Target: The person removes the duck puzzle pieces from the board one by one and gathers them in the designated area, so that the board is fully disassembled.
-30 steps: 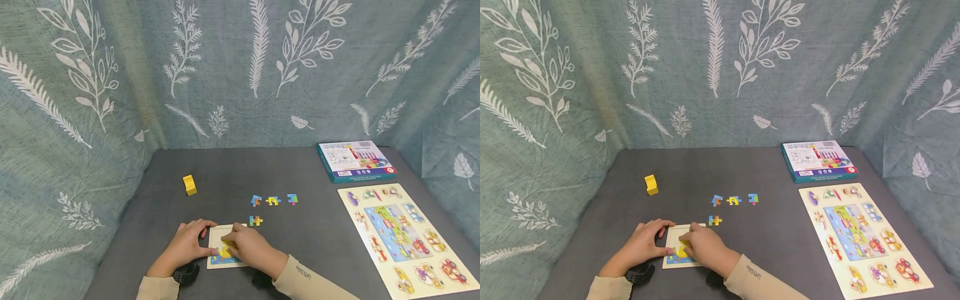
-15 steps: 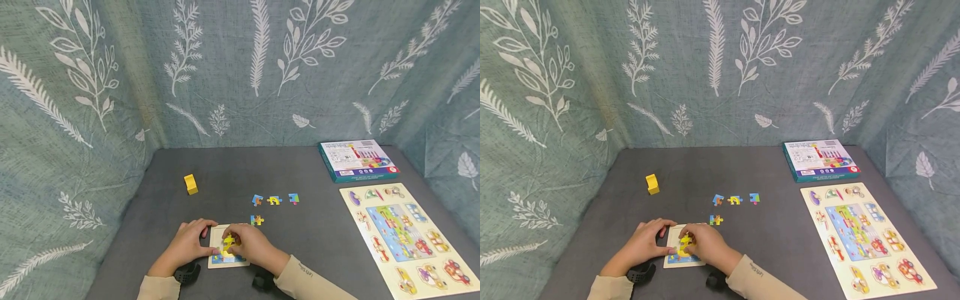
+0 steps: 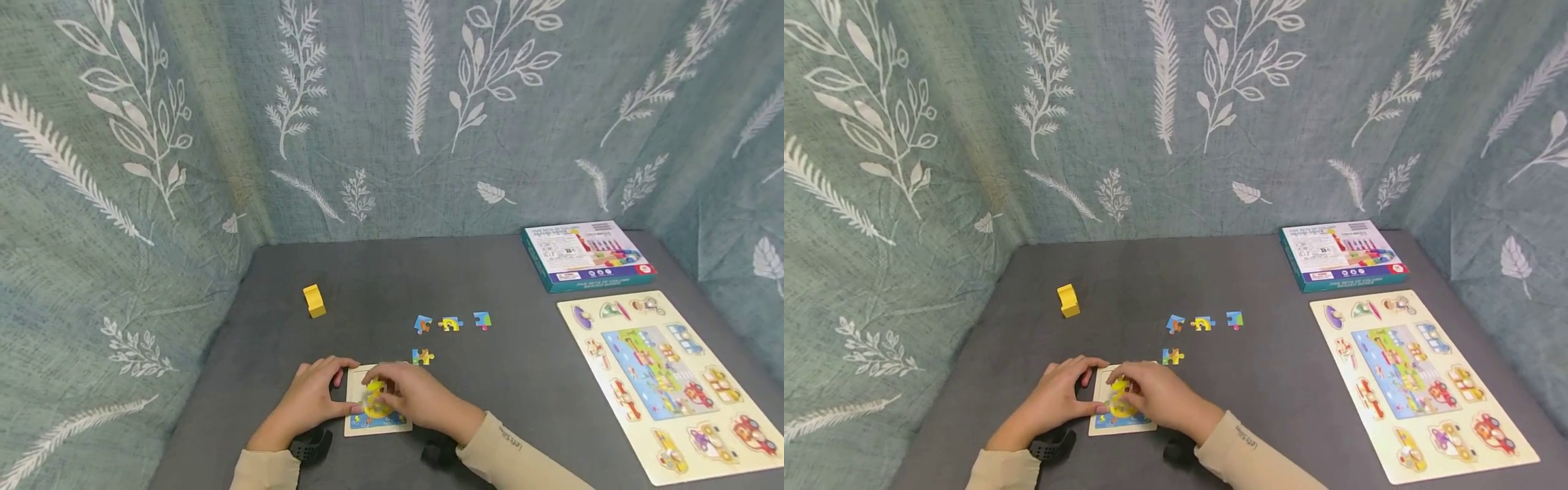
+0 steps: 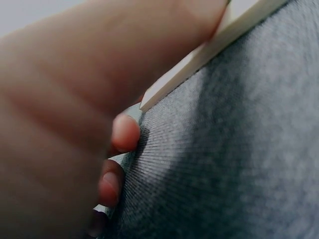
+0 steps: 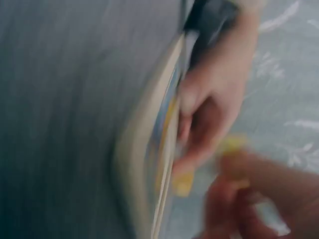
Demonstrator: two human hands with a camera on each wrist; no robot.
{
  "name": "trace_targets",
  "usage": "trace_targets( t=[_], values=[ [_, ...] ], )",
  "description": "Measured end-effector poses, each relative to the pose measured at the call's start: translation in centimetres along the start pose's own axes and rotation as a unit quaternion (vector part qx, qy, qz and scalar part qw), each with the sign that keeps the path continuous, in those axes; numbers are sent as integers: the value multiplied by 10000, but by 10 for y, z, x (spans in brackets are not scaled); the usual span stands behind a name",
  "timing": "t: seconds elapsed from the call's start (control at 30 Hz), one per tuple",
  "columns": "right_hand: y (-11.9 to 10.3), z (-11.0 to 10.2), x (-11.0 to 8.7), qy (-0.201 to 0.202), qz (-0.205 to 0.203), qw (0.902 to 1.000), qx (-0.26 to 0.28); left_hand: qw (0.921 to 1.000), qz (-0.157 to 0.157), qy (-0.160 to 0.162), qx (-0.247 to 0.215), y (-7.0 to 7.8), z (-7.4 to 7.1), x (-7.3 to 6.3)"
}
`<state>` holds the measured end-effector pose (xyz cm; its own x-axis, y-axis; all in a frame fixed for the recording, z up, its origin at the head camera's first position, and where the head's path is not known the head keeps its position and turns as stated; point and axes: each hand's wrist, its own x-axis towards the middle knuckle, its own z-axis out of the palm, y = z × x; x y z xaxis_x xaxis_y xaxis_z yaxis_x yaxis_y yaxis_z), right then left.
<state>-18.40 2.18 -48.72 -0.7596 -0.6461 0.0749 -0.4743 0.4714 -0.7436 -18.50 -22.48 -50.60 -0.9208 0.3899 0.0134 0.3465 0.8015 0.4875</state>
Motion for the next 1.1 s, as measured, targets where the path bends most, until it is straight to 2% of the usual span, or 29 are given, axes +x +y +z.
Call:
trace_targets(
  t=[0.1, 0.17, 0.27, 0.37, 0.5, 0.73, 0.87, 0.93, 1.0, 1.03, 1.1],
  values=[
    [6, -20, -7, 519, 60, 9980, 353, 10000, -25, 12, 32, 1, 1, -1],
    [15, -38, -14, 980, 278, 9946, 185, 10000, -25, 41, 13, 2, 0, 0],
    [31, -57, -24, 1494, 915, 9842, -254, 10000, -44, 7, -3, 3, 0, 1],
    [47, -65, -32, 1645, 1413, 9743, -608, 9999, -91, -54, -44, 3, 0, 0],
    [57, -65, -38, 1605, 1532, 9702, -975, 9999, -116, -62, -80, 1, 0, -2],
    [55, -62, -38, 1716, 1166, 9585, -1952, 9999, -61, -28, -127, 1, 1, 0],
    [52, -59, -38, 1846, 924, 9534, -2201, 9999, -108, -45, -116, 2, 2, 0],
    [45, -55, -38, 2013, 616, 9557, -2056, 9998, -134, -58, -99, 2, 2, 0],
    [34, -48, -35, 1989, 270, 9619, -1854, 9998, -144, -49, -111, 2, 2, -1],
    [28, -43, -33, 1904, 68, 9654, -1781, 9998, -139, -28, -111, 3, 2, -1],
    [16, -34, -30, 1438, -113, 9742, -1734, 9999, -137, 14, -92, 3, 2, -1]
  ],
)
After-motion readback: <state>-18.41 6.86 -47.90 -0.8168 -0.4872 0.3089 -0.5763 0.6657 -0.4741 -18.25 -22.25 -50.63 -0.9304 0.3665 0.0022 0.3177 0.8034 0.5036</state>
